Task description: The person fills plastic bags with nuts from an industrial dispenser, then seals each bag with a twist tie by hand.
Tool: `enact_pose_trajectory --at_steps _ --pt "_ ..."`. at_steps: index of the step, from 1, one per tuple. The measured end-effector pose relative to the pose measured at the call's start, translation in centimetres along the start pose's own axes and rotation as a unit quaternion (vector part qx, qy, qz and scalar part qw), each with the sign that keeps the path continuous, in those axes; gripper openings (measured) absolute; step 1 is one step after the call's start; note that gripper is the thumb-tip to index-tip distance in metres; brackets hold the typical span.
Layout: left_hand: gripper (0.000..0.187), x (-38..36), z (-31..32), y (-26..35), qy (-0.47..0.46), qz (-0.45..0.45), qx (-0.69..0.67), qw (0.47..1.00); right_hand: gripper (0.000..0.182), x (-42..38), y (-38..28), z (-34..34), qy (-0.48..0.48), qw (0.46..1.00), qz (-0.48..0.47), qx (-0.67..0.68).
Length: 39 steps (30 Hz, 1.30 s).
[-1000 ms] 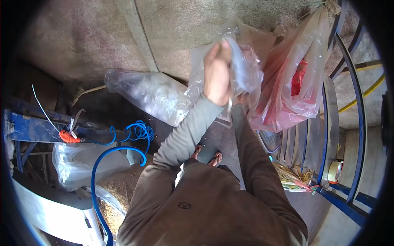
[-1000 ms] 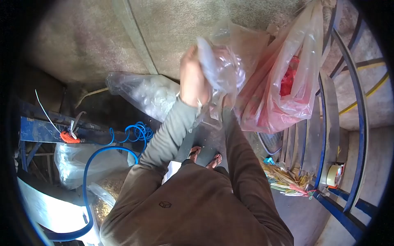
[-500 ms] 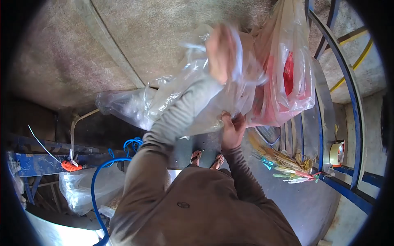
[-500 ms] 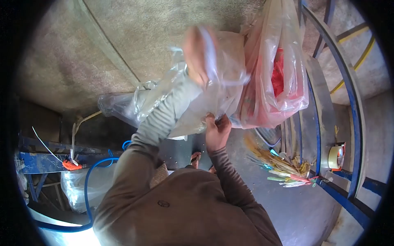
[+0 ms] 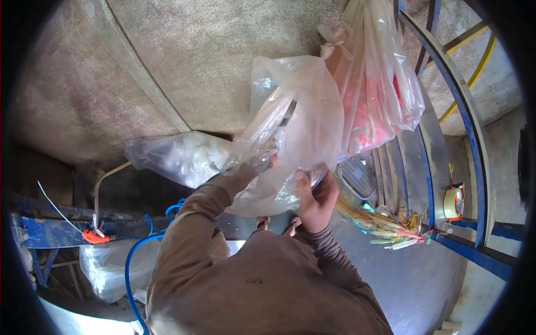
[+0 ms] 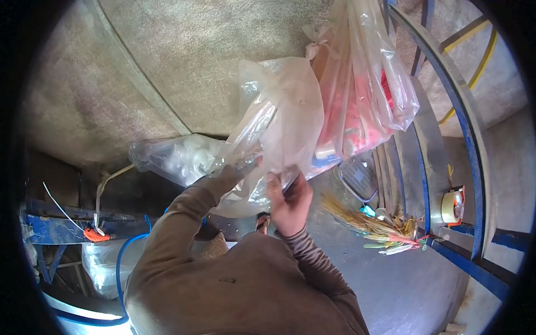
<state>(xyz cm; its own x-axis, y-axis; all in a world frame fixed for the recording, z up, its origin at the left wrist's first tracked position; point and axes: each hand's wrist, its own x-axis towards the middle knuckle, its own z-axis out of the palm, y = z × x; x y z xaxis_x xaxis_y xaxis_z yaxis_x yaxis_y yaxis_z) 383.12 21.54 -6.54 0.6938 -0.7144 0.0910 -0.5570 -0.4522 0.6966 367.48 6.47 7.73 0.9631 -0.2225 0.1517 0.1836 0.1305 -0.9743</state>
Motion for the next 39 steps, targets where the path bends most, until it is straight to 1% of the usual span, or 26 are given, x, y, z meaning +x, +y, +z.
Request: enact_pose_trajectory --at_steps 1,3,7,9,10,11,13,14,15,16,17,18,19,20,21,23,24,25,26,27,30,32,33,35,37,39 --pt "0.032 0.2 -0.2 0.7 -0.014 0.004 0.009 1.0 0.015 0.3 0.4 -0.9 0.004 1.0 -0.004 0.001" --pt "0.031 5.7 -0.2 3.3 -0.041 0.009 0.028 0.999 0.014 0.6 1.4 -2.5 -0.012 0.999 0.016 -0.045" --pt "0.031 2.7 -3.5 3.3 -0.116 0.051 0.073 0.989 0.015 0.2 2.5 -4.0 0.012 0.998 -0.005 -0.058" --pt "0.031 0.3 -6.0 2.5 -0.152 0.074 0.096 0.981 0.021 0.3 2.2 -4.8 -0.053 0.983 -0.063 -0.162" --pt "0.031 -0.2 -7.1 2.4 -0.167 0.081 0.107 0.977 0.023 0.1 2.2 -5.3 -0.056 0.984 -0.01 -0.17" --pt "0.031 0.6 -7.0 3.5 -0.181 0.084 0.117 0.973 0.023 0.1 1.7 -6.2 -0.052 0.984 -0.012 -0.169" --pt "0.03 -0.5 -9.4 4.9 -0.211 0.062 0.175 0.96 0.022 0.7 0.5 -8.2 -0.167 0.951 -0.041 -0.258" --pt "0.03 -1.1 -10.4 7.5 -0.21 0.06 0.18 0.959 0.019 0.8 0.6 -9.2 -0.158 0.963 -0.041 -0.214" --pt "0.025 -2.1 -11.8 11.1 -0.173 0.046 0.263 0.948 0.019 1.2 0.7 -10.5 -0.161 0.963 -0.043 -0.212" --pt "0.02 -2.7 -13.5 14.9 -0.134 0.03 0.345 0.929 0.02 1.7 0.7 -12.0 -0.114 0.967 -0.05 -0.223" --pt "0.02 -2.0 -14.7 19.9 -0.11 -0.028 0.362 0.925 0.02 2.4 0.6 -13.5 -0.069 0.968 -0.056 -0.233" --pt "0.021 -0.6 -14.6 24.8 -0.087 -0.09 0.374 0.919 0.02 3.1 0.5 -14.9 -0.08 0.967 -0.056 -0.233" --pt "0.025 0.8 -14.3 27.4 -0.007 -0.01 0.335 0.942 0.021 4.0 0.2 -16.2 -0.038 0.965 -0.079 -0.249" --pt "0.029 2.8 -14.1 29.1 0.077 0.069 0.295 0.95 0.023 4.9 -0.1 -17.2 0.002 0.959 -0.104 -0.263" --pt "0.023 5.6 -13.3 29.7 0.1 0.142 0.292 0.941 0.023 5.5 -0.7 -17.9 -0.016 0.959 -0.106 -0.264" --pt "0.014 12.4 -11.1 28.1 0.15 0.266 0.288 0.908 0.021 6.5 -2.2 -18.8 0.003 0.946 -0.114 -0.303" --pt "0.015 15.7 -10.1 26.8 0.166 0.268 0.339 0.886 0.021 6.7 -2.8 -19.2 -0.013 0.944 -0.137 -0.3" --pt "0.016 19.0 -9.7 26.5 0.052 0.147 0.38 0.912 0.021 6.7 -3.2 -19.6 -0.03 0.941 -0.143 -0.304" --pt "0.018 21.8 -9.2 25.8 0.006 0.118 0.418 0.901 0.02 6.4 -3.5 -19.9 -0.035 0.944 -0.148 -0.292" --pt "0.012 24.2 -8.1 23.8 0.022 0.103 0.421 0.901 0.02 6.1 -3.7 -20.3 -0.04 0.947 -0.152 -0.28" --pt "0.015 29.4 -5.0 17.6 0.025 0.047 0.462 0.885 0.019 5.0 -2.3 -22.1 -0.072 0.955 -0.133 -0.255" --pt "0.017 30.9 -2.8 14.5 0.023 -0.08 0.507 0.858 0.019 4.1 -2.3 -23.2 -0.079 0.961 -0.119 -0.235" --pt "0.017 31.1 -2.1 13.7 0.032 -0.098 0.503 0.858 0.019 3.8 -2.2 -24.0 -0.098 0.959 -0.121 -0.236" --pt "0.019 29.7 -0.8 13.5 0.139 -0.107 0.443 0.879 0.018 3.0 -1.8 -25.6 -0.091 0.96 -0.121 -0.236" --pt "0.021 26.1 -0.9 16.8 0.151 -0.116 0.442 0.877 0.018 2.6 -1.8 -27.3 -0.108 0.954 -0.128 -0.247" --pt "0.023 23.6 -0.8 17.5 0.214 -0.072 0.395 0.891 0.017 2.9 -0.7 -29.1 -0.069 0.966 -0.087 -0.234"
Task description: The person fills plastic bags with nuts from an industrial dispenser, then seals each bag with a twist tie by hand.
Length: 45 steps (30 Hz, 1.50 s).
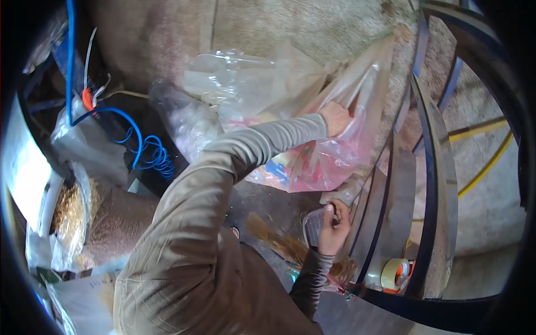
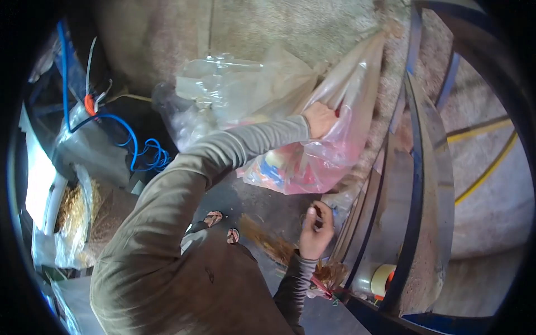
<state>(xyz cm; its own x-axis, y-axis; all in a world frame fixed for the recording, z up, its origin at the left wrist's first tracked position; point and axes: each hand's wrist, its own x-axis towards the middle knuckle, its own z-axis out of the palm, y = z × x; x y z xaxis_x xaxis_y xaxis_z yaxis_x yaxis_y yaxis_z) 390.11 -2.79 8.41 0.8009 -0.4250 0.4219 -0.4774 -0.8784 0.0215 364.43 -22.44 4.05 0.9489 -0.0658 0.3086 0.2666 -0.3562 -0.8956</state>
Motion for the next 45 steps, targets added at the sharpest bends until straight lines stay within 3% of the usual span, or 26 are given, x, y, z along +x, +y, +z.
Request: enact_pose_trajectory --at_steps 4,10,11,13,14,16,18,20,21,22,23,24,25,27,29,31,33,37,39,41,42,44,45 --pt "0.022 -1.8 -0.2 -1.1 -0.043 -0.063 -0.01 0.997 0.016 1.6 0.4 0.5 -0.046 0.998 0.0 0.03" --pt "0.025 2.1 1.1 0.1 0.031 -0.181 -0.034 0.982 0.022 1.8 -1.9 4.2 -0.2 0.965 -0.119 0.123" --pt "0.026 -7.2 0.0 2.5 0.045 -0.184 -0.045 0.981 0.022 1.2 -2.4 4.4 -0.189 0.968 -0.123 0.11" --pt "0.027 -10.4 -1.4 2.8 0.066 -0.172 -0.069 0.98 0.021 0.0 -1.0 4.7 -0.188 0.969 -0.121 0.106" --pt "0.027 1.0 0.3 6.0 0.075 -0.169 -0.08 0.98 0.024 0.0 0.2 4.8 -0.176 0.973 -0.113 0.098" --pt "0.029 10.1 7.3 6.4 0.093 -0.167 -0.113 0.975 0.027 -0.9 1.5 5.4 -0.191 0.973 -0.096 0.086" --pt "0.03 5.2 6.0 5.2 0.118 -0.158 -0.152 0.969 0.033 -0.9 0.8 5.0 -0.205 0.973 -0.087 0.06" --pt "0.029 1.5 0.6 6.9 0.118 -0.185 -0.197 0.956 0.038 -1.0 0.5 5.3 -0.203 0.977 -0.048 0.048" --pt "0.029 -0.4 -1.7 7.5 0.123 -0.198 -0.241 0.942 0.041 -0.7 0.8 5.4 -0.163 0.985 -0.041 0.049" --pt "0.031 -0.8 -1.7 8.9 0.314 -0.242 -0.281 0.874 0.044 -0.3 1.5 5.5 -0.126 0.99 -0.035 0.052" --pt "0.032 -1.5 -1.0 10.4 0.494 -0.274 -0.3 0.769 0.043 0.7 2.9 5.4 -0.114 0.989 -0.029 0.088" --pt "0.035 -4.1 -1.6 11.2 0.507 -0.277 -0.246 0.778 0.043 1.9 4.9 5.3 -0.108 0.986 -0.02 0.123" --pt "0.037 -7.4 -2.4 12.0 0.518 -0.279 -0.191 0.785 0.042 3.8 6.9 4.7 -0.113 0.986 -0.073 0.099" --pt "0.032 -14.7 -3.0 12.8 0.432 -0.187 -0.147 0.87 0.041 4.3 8.2 8.0 -0.136 0.978 -0.126 0.093" --pt "0.036 -22.1 -3.7 15.1 0.302 -0.187 -0.183 0.917 0.042 2.0 7.7 11.6 -0.21 0.956 -0.146 0.142" --pt "0.031 -27.5 -3.2 16.6 0.257 -0.201 -0.19 0.926 0.044 -0.9 6.7 15.2 -0.279 0.925 -0.173 0.193" --pt "0.027 -33.7 -9.2 17.7 0.121 -0.244 -0.255 0.928 0.046 -4.1 5.9 18.1 -0.347 0.884 -0.202 0.238" --pt "0.04 -41.8 -16.0 19.9 0.157 -0.317 -0.273 0.895 0.051 -10.7 4.0 20.0 -0.452 0.803 -0.251 0.296" --pt "0.022 -45.2 -18.0 20.9 0.279 -0.316 -0.25 0.872 0.053 -12.9 2.9 19.8 -0.488 0.768 -0.278 0.308" --pt "0.018 -49.5 -18.0 21.5 0.277 -0.368 -0.264 0.848 0.055 -15.3 1.2 18.4 -0.515 0.741 -0.3 0.31" --pt "0.02 -52.9 -19.8 21.6 0.216 -0.407 -0.283 0.841 0.082 -15.7 -3.4 17.5 -0.708 0.621 0.021 0.337" --pt "0.021 -59.3 -21.4 21.8 0.259 -0.472 -0.254 0.804 0.1 -20.4 -7.5 19.0 -0.739 0.601 0.024 0.304" --pt "0.022 -62.1 -21.6 21.9 0.216 -0.511 -0.24 0.797 0.102 -23.0 -8.6 20.2 -0.742 0.569 0.063 0.349"
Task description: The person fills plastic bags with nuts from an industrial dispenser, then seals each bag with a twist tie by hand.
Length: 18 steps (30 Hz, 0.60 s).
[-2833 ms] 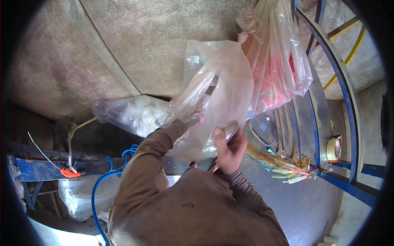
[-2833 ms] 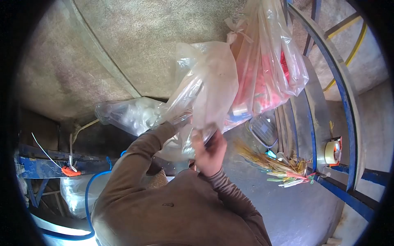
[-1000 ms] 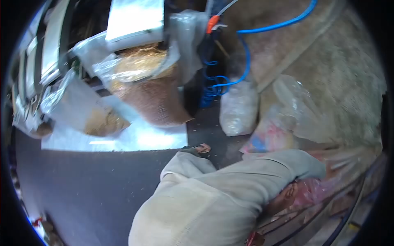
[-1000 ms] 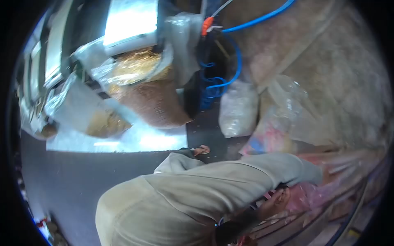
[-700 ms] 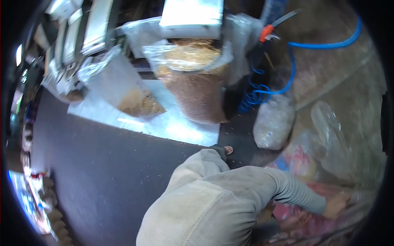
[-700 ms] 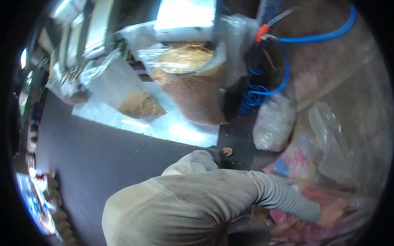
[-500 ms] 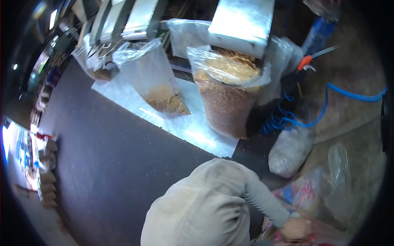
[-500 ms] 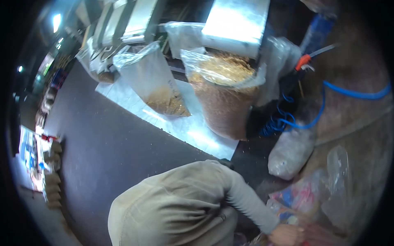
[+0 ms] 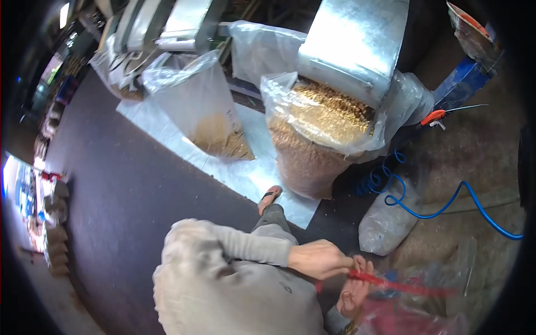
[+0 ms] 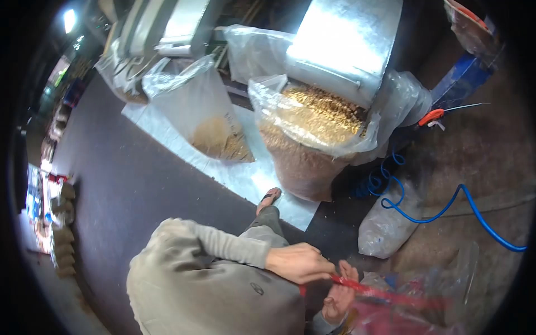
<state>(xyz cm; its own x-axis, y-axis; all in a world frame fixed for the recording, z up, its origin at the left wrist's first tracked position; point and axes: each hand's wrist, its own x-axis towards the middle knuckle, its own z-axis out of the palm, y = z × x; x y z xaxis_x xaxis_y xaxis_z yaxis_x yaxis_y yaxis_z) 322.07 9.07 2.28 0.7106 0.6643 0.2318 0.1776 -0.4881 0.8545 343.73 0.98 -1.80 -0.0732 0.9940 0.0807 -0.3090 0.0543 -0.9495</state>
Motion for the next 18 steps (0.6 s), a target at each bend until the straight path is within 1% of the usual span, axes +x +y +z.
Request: enact_pose_trajectory --at_steps 1,2,3,4,5,6,7,9,10,11,12,13,14,15,16,17,18 --pt "0.022 -0.7 -1.6 -1.1 -0.008 0.012 -0.011 1.0 0.103 2.0 0.8 2.2 -0.016 0.998 -0.007 0.059" --pt "0.023 -1.4 -3.4 -2.2 -0.004 -0.02 -0.006 1.0 0.077 5.2 0.2 6.5 -0.004 0.99 -0.019 0.139" --pt "0.025 -2.1 -5.4 -3.4 -0.007 -0.052 -0.002 0.999 0.077 7.6 1.3 7.8 0.018 0.991 -0.025 0.127" --pt "0.023 -2.5 -7.5 -4.6 -0.062 -0.052 0.035 0.996 0.055 9.6 3.0 8.0 0.034 0.981 0.032 0.188" --pt "0.023 -2.6 -10.0 -5.7 -0.079 -0.037 0.02 0.996 0.034 11.6 4.1 9.1 0.05 0.963 0.087 0.25" --pt "0.023 -2.7 -12.8 -6.6 -0.023 -0.001 0.058 0.998 0.023 14.6 3.8 11.5 0.083 0.965 0.075 0.238" --pt "0.024 -2.8 -15.5 -7.2 0.035 0.032 0.09 0.995 0.016 17.4 3.3 13.7 0.117 0.965 0.067 0.226" --pt "0.03 -2.0 -22.9 -8.1 0.174 0.09 0.129 0.972 0.017 21.3 3.0 15.8 0.175 0.972 0.075 0.14" --pt "0.034 -1.6 -26.7 -8.6 0.201 0.066 0.148 0.966 0.017 23.8 3.5 16.2 0.178 0.973 0.07 0.128" --pt "0.037 -1.4 -29.9 -9.1 0.221 0.037 0.168 0.96 0.019 25.7 4.5 16.7 0.18 0.977 0.0 -0.115" --pt "0.037 -1.0 -31.8 -10.3 0.215 0.038 0.161 0.963 0.023 27.1 5.1 17.7 0.172 0.919 -0.064 -0.348" --pt "0.036 -0.5 -33.1 -12.3 0.238 0.013 0.238 0.942 0.029 29.1 4.0 20.0 0.142 0.892 -0.099 -0.418" --pt "0.035 -0.4 -33.9 -14.2 0.264 -0.018 0.32 0.91 0.031 31.3 3.4 21.7 0.121 0.853 -0.148 -0.487" --pt "0.035 -0.8 -34.0 -16.4 0.273 -0.034 0.329 0.903 0.033 33.3 3.6 23.3 0.089 0.809 -0.198 -0.546" --pt "0.039 -1.4 -33.5 -18.6 0.128 -0.071 0.309 0.94 0.033 34.3 4.2 24.0 0.064 0.818 -0.198 -0.536" --pt "0.043 -1.9 -32.9 -20.2 -0.019 -0.111 0.272 0.956 0.032 34.9 4.9 23.7 0.005 0.791 -0.142 -0.595" --pt "0.037 -2.3 -31.7 -20.5 -0.005 -0.105 0.244 0.964 0.032 35.3 5.5 23.1 -0.05 0.754 -0.09 -0.649"
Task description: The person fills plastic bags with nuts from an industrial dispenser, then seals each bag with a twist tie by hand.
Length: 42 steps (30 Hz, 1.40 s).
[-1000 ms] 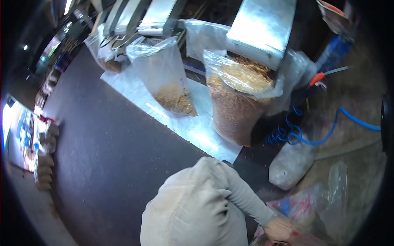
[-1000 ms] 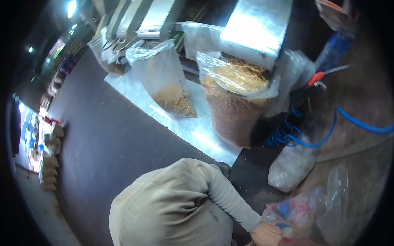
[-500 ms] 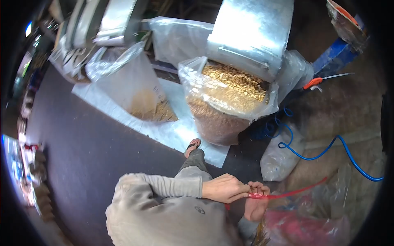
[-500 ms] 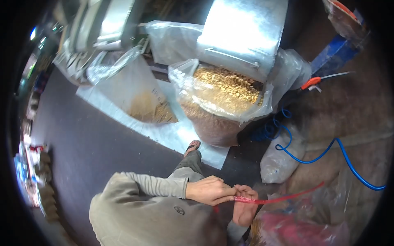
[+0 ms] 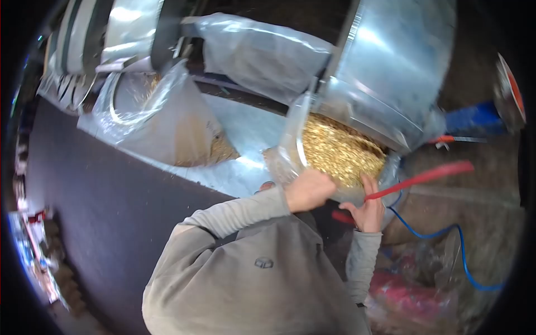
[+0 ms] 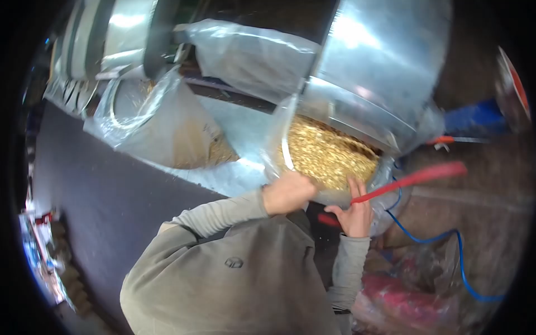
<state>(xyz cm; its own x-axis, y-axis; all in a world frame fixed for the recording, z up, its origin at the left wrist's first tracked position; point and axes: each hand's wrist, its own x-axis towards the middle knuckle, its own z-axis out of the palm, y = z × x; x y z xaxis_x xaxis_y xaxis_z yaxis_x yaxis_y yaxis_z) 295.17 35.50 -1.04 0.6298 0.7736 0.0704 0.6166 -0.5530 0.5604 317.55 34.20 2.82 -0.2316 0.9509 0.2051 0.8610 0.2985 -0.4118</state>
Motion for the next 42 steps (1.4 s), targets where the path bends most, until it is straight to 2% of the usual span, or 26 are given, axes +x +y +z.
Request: enact_pose_trajectory --at_steps 1,3,4,5,7,9,11,13,15,17,19,21,25,27,28,29,30,31,32,33,35,37,38,39,40,42 --pt "0.032 -0.3 0.8 0.7 0.015 0.009 -0.026 1.0 0.032 -0.2 1.6 1.0 -0.008 1.0 -0.015 0.01" --pt "0.03 -0.7 1.4 1.8 0.035 0.017 -0.073 0.997 0.026 -1.6 5.0 2.8 -0.117 0.99 -0.015 0.073" --pt "0.03 -0.9 2.9 1.8 0.087 0.002 -0.113 0.99 0.026 -1.8 4.4 2.8 -0.119 0.99 -0.021 0.075" --pt "0.03 -0.9 2.4 1.8 0.091 0.0 -0.111 0.99 0.024 -2.1 3.4 2.7 -0.083 0.994 -0.03 0.069" --pt "0.034 -1.0 1.9 2.2 0.009 -0.05 -0.136 0.989 0.022 -2.7 2.7 2.9 -0.038 0.997 -0.035 0.061" --pt "0.032 -0.1 2.2 1.4 0.0 -0.049 -0.118 0.992 0.021 -3.7 2.9 3.5 0.006 0.996 -0.006 0.086" --pt "0.026 1.0 2.7 0.8 0.083 0.006 -0.045 0.995 0.015 -3.5 3.1 4.1 0.034 0.996 -0.008 0.084" --pt "0.022 0.8 3.1 1.2 0.095 0.023 -0.048 0.994 0.011 -3.2 2.6 4.3 0.107 0.986 -0.02 0.123" --pt "0.027 -1.1 4.2 1.5 0.112 0.088 -0.023 0.99 0.011 -4.4 2.3 4.2 0.09 0.988 -0.009 0.127" --pt "0.033 -3.2 3.3 2.7 0.111 0.104 -0.008 0.988 0.013 -5.5 0.9 3.1 0.087 0.986 -0.09 0.115" --pt "0.036 -5.2 3.8 4.0 0.041 0.083 0.012 0.996 0.014 -7.7 -0.3 1.1 0.081 0.988 -0.083 0.106" --pt "0.037 -6.4 2.8 4.8 -0.009 0.103 0.006 0.995 0.018 -9.3 -0.5 -0.5 -0.024 0.984 -0.134 0.117" --pt "0.041 -5.3 0.2 5.9 -0.145 0.131 0.06 0.979 0.018 -7.9 0.8 -2.3 -0.061 0.975 -0.158 0.144" --pt "0.036 -4.0 -3.2 5.8 -0.17 0.138 0.045 0.975 0.016 -6.1 1.8 -4.3 -0.142 0.956 -0.154 0.205" --pt "0.033 -2.4 -6.3 5.8 -0.096 0.179 -0.081 0.976 0.015 -4.8 2.0 -6.3 -0.161 0.947 -0.082 0.264" --pt "0.031 -0.4 -9.1 5.7 -0.018 0.214 -0.203 0.955 0.01 -5.6 5.9 -4.5 -0.133 0.91 -0.021 0.392" --pt "0.03 1.4 -11.1 5.6 0.039 0.156 -0.141 0.977 0.013 -5.0 7.0 -3.4 0.036 0.868 0.066 0.492" --pt "0.03 3.1 -12.8 5.2 0.094 0.096 -0.077 0.988 0.012 -2.8 10.1 -2.7 0.132 0.863 0.065 0.483" --pt "0.029 5.4 -13.7 4.6 0.172 0.084 -0.034 0.981 0.017 -1.3 14.4 0.1 0.253 0.81 0.201 0.49" --pt "0.028 8.0 -14.0 4.2 0.248 0.071 0.007 0.966 0.019 1.2 17.2 1.5 0.273 0.819 0.219 0.454" --pt "0.034 13.6 -11.5 1.5 0.377 0.051 -0.055 0.923 0.02 5.7 21.2 3.7 0.288 0.83 0.229 0.418" --pt "0.041 15.3 -8.6 0.7 0.182 -0.108 0.174 0.962 0.021 8.4 23.2 5.8 0.257 0.841 0.279 0.387" --pt "0.048 14.6 -6.6 1.0 0.209 -0.083 0.159 0.961 0.021 8.8 23.4 6.2 0.255 0.841 0.274 0.39" --pt "0.05 13.7 -2.9 -0.2 0.27 -0.036 0.168 0.948 0.022 9.6 23.6 6.5 0.231 0.91 0.204 0.279" --pt "0.049 12.6 -0.1 -1.3 0.166 -0.118 0.151 0.967 0.023 10.3 23.7 7.1 0.204 0.956 0.133 0.163" --pt "0.047 13.2 3.4 -2.8 0.134 -0.169 0.169 0.962 0.026 10.1 25.5 8.8 0.175 0.945 0.184 0.205"
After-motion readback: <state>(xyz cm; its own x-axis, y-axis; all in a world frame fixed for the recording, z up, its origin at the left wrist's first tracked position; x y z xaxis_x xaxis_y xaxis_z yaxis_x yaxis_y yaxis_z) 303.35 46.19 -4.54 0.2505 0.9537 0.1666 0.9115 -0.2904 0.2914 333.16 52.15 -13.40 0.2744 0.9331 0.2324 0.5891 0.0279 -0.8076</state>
